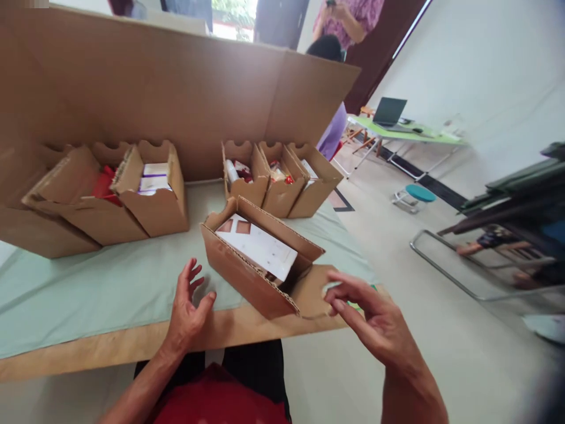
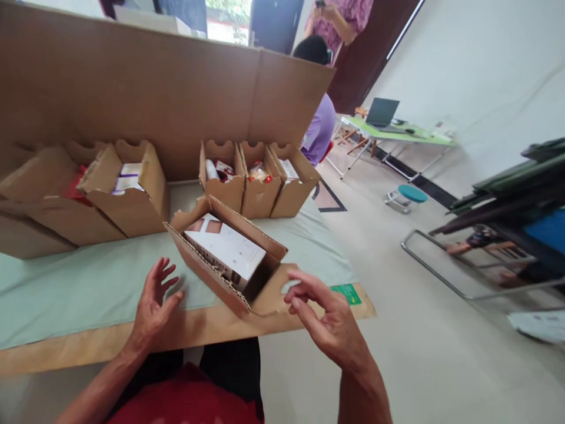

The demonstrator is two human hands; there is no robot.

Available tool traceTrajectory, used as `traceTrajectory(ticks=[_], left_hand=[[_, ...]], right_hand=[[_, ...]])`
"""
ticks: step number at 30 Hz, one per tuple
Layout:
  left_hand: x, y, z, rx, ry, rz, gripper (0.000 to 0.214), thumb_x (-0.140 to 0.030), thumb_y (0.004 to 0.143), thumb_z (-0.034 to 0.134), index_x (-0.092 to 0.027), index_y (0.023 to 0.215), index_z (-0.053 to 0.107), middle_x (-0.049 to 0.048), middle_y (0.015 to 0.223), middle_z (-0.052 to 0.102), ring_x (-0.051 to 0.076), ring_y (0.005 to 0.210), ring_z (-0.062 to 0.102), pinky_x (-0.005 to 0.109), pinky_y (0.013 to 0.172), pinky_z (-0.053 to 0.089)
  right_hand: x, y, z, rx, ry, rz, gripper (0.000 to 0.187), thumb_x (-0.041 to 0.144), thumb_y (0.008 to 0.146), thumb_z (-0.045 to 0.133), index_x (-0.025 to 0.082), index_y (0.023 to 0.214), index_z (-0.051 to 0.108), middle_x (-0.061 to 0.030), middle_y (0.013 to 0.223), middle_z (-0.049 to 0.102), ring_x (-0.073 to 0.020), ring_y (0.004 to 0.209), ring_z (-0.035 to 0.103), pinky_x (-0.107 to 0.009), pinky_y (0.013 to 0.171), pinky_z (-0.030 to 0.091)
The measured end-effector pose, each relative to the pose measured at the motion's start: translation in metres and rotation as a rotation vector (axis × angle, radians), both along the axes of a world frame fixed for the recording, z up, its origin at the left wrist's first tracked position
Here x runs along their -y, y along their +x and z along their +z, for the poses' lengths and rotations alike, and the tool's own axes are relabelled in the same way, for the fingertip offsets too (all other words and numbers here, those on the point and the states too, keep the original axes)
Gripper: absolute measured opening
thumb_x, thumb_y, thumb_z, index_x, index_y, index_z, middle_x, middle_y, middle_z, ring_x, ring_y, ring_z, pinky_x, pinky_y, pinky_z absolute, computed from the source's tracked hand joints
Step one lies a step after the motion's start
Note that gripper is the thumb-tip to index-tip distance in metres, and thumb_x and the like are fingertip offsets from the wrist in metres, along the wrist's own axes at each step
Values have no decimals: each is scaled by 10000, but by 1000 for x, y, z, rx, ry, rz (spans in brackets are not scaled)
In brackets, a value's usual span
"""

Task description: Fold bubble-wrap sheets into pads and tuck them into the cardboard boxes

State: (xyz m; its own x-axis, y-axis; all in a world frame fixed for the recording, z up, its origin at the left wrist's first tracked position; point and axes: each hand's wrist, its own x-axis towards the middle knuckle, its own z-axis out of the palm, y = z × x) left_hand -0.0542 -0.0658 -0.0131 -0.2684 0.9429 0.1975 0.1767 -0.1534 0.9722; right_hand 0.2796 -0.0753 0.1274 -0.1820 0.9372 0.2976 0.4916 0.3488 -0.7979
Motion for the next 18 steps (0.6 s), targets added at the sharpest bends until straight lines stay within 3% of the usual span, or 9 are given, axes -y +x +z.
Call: traceTrajectory(ticks=[2,4,6,9,14,18], left_hand=[[-1,10,8,31,-17,-33,788,-404,865,699,-318,1559,336,135,1643,336,348,1441,443,528,1084,505],[0,18,15,66,-71,-47,816,-421,852,714,-322,1564,328,135,1656,312,364,1457,424,524,1060,528],[2,26,18,113,-130,-59,825,-439,845,715,-317,1562,326,136,1662,300,375,1465,414,516,1037,546],[7,40,18,180,-180,-102,825,-471,836,705,-300,1551,330,135,1664,290,382,1483,389,502,1034,551],[15,60,9,201,-195,-138,800,-424,854,679,-283,1554,317,136,1650,309,363,1516,337,473,1062,533],[20,65,2,213,-192,-205,804,-390,868,681,-292,1570,301,123,1657,300,344,1532,313,466,1118,490]], right_hand=[[7,5,-10,-87,-4,-63,525,272,965,623,289,1472,485,-32,925,735,-174,732,705,-332,721,616],[6,8,-24,-130,-4,-157,597,298,960,633,289,1515,415,-49,1000,730,-184,785,712,-375,789,611],[-4,9,-44,-112,-39,-191,589,330,931,657,278,1482,455,-82,1134,715,-210,910,714,-389,826,603],[-26,3,-76,-68,-162,-95,596,380,859,698,256,1420,536,-112,1319,663,-244,1007,690,-397,837,597],[-42,-18,-112,-217,-405,85,430,435,823,706,208,1187,666,-90,1126,738,-265,926,705,-417,828,594],[-31,-26,-123,-324,-453,83,506,504,804,741,194,1192,644,-84,1021,756,-282,929,715,-424,840,589]])
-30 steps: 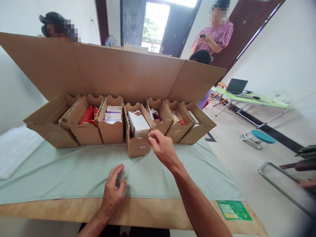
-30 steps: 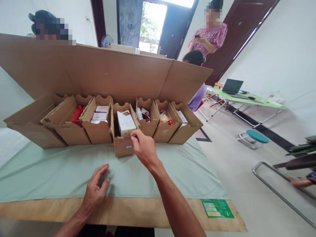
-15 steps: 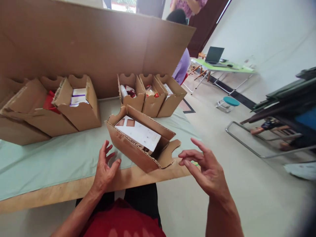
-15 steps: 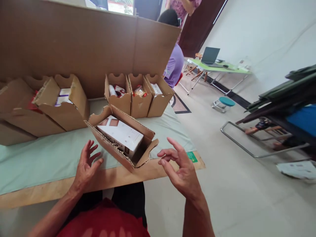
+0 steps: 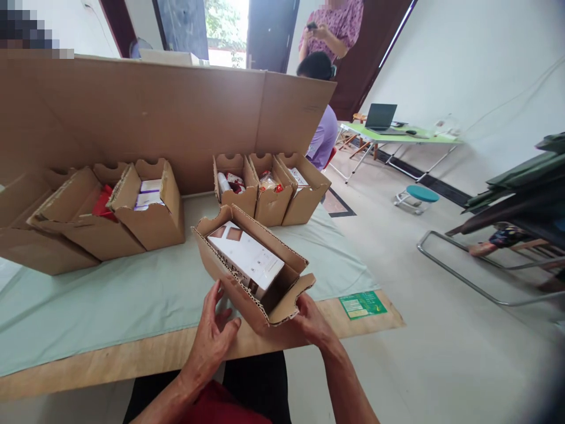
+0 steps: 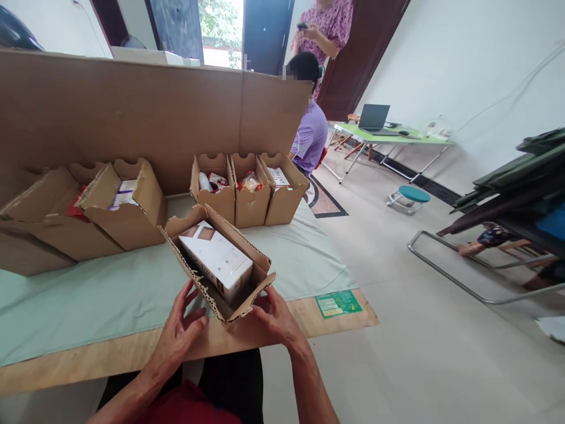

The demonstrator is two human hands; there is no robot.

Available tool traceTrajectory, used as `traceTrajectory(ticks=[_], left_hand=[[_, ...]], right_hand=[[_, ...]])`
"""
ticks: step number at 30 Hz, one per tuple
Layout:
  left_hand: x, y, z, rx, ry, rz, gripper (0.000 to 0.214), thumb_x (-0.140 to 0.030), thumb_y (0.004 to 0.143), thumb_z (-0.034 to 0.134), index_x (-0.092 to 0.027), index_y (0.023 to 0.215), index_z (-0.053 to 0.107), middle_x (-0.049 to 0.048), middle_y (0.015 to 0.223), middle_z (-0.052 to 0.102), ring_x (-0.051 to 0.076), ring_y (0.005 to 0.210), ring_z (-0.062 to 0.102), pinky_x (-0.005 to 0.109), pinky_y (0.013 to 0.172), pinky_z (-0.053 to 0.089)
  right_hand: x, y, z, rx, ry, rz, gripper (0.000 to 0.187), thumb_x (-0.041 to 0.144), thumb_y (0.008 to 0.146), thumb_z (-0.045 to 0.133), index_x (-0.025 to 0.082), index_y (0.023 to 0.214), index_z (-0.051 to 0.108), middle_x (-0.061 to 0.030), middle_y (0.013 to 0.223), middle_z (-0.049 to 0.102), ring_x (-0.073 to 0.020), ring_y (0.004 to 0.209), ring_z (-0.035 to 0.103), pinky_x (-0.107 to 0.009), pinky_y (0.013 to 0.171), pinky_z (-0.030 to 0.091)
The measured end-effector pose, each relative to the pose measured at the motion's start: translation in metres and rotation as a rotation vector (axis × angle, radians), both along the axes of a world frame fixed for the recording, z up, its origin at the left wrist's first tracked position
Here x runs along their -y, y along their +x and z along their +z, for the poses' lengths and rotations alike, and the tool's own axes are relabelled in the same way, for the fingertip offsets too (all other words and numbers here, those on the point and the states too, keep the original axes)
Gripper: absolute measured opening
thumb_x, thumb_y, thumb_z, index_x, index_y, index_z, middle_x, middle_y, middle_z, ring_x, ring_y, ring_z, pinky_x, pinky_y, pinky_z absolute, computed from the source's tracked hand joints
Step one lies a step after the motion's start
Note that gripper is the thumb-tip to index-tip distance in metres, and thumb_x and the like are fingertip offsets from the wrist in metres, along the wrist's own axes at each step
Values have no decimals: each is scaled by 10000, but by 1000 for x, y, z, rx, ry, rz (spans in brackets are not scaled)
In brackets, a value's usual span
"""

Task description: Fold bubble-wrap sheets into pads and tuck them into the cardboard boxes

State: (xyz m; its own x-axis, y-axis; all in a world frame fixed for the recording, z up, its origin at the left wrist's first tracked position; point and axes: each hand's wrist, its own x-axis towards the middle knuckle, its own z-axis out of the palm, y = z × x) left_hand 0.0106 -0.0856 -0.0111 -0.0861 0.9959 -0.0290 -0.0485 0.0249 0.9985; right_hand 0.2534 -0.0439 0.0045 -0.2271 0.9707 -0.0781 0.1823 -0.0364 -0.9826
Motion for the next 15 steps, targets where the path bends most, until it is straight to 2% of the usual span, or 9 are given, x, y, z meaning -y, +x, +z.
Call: traceTrajectory(ticks=[4,7,10,12,15], left_hand=[[1,1,0,51,-48,-26,838,-425,844,714,-262,1567,324,147,1638,332,368,1497,378,498,1143,465],[-1,1,9,84,-50,-76,796,-428,856,697,-250,1556,360,143,1633,365,372,1479,411,505,1156,453],[-5,1,19,116,-60,-136,778,-422,850,688,-232,1543,392,148,1627,391,366,1397,523,504,1149,465],[-6,0,22,118,-72,-150,762,-411,837,690,-216,1524,425,152,1621,405,361,1362,561,503,1154,461],[0,3,21,115,-63,-143,735,-419,854,676,-202,1515,441,156,1613,417,367,1394,526,513,1170,440]], right_hand=[[15,-2,3,44,18,-53,485,548,809,733,196,1136,667,-98,1023,764,-290,922,717,-420,829,593],[29,-4,7,136,73,-98,439,551,835,694,205,1104,696,-104,1031,761,-296,951,705,-427,858,592],[43,-7,7,256,139,-194,419,538,831,685,198,1074,712,-114,1046,759,-314,998,690,-456,920,571],[50,-9,4,294,154,-238,389,538,828,679,192,1001,721,-118,1015,761,-317,984,691,-454,916,569],[52,-7,1,262,132,-249,358,549,826,666,196,855,712,-103,894,759,-301,920,699,-420,871,579]])
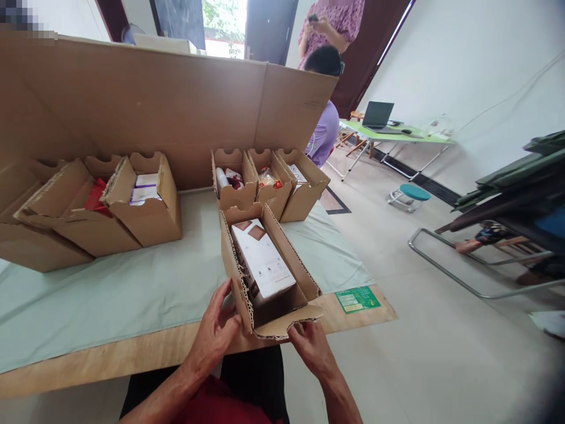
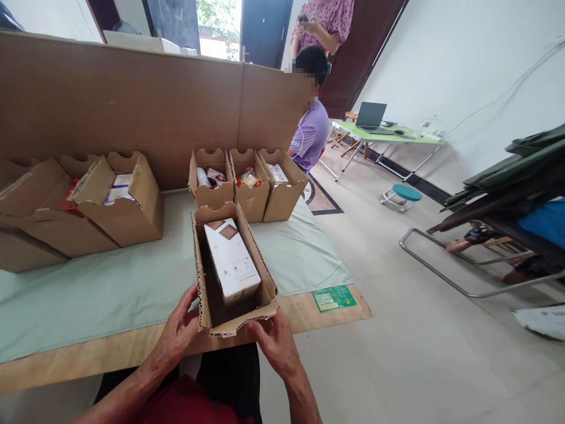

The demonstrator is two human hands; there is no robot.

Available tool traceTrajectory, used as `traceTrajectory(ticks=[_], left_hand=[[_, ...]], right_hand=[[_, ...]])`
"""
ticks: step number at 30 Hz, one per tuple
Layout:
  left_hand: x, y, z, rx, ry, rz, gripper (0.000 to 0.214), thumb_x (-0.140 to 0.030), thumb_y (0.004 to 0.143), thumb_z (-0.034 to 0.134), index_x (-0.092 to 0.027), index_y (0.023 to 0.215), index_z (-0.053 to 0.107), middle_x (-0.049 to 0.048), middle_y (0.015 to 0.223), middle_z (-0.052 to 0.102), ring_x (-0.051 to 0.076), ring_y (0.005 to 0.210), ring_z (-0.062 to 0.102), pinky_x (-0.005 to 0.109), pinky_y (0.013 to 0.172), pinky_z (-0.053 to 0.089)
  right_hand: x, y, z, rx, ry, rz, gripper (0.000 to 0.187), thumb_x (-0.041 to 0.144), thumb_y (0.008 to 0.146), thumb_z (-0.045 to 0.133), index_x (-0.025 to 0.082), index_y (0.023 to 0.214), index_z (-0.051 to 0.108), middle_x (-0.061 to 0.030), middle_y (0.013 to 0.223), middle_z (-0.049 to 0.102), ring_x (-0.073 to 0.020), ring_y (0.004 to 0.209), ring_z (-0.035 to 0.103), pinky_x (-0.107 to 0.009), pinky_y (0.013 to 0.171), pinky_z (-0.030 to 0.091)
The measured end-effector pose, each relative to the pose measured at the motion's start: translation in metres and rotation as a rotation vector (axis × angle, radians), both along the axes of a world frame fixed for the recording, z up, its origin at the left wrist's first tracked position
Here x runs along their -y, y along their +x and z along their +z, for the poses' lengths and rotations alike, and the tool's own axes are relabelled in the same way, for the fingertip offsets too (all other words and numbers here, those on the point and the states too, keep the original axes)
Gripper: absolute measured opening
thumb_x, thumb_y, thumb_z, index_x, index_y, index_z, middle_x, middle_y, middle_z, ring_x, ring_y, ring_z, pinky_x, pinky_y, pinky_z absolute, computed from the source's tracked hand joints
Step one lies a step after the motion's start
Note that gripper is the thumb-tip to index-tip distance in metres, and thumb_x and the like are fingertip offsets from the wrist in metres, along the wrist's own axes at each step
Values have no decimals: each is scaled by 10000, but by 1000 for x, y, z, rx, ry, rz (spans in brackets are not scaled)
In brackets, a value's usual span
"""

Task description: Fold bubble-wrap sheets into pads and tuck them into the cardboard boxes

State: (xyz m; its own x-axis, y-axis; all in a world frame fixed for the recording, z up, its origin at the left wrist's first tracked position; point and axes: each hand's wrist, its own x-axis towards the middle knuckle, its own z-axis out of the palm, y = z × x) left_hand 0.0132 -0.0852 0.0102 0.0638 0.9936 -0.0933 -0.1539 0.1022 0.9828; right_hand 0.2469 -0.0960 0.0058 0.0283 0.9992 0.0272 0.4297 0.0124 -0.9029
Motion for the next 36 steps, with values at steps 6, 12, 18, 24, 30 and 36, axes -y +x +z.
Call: traceTrajectory(ticks=[6,12,18,24,30,36], left_hand=[[36,23,-13,-118,63,-253,756,-233,803,677,-251,1529,468,139,1596,452,357,1446,462,542,1148,452],[4,6,-4,-298,176,-20,375,-251,799,653,-270,1162,747,118,1361,629,343,1287,591,570,1146,438],[-79,-37,9,-327,144,248,766,-339,779,685,-274,1503,443,148,1586,393,356,1398,482,542,1059,503],[-93,-16,-4,-186,109,106,763,-328,759,694,-227,1474,448,151,1493,521,338,1430,456,510,1115,462],[-86,20,-17,-116,176,173,797,-255,766,652,-258,1518,387,129,1573,411,312,1466,396,500,1149,428],[-98,24,-23,-157,214,227,808,-243,788,621,-243,1545,339,128,1575,392,292,1459,401,497,1192,373]], right_hand=[[-43,33,2,-204,-27,28,372,514,779,685,184,944,727,-78,903,778,-281,881,713,-363,774,585],[-76,52,12,-323,115,-277,509,540,813,706,201,1190,663,-108,1212,730,-316,1143,654,-430,967,536],[-6,7,-14,-224,150,-325,513,533,954,565,247,1379,561,-135,1361,639,-324,1166,636,-493,1011,516],[-10,-16,-26,-37,140,-289,750,556,905,613,244,1542,368,-168,1517,497,-339,1191,624,-527,1021,517],[-105,23,7,-79,172,-233,673,494,863,614,197,1450,470,-154,1391,608,-295,1178,622,-468,979,541],[-144,23,2,-154,224,-147,650,447,821,633,184,1403,509,-153,1372,624,-286,1220,611,-470,1042,510]])
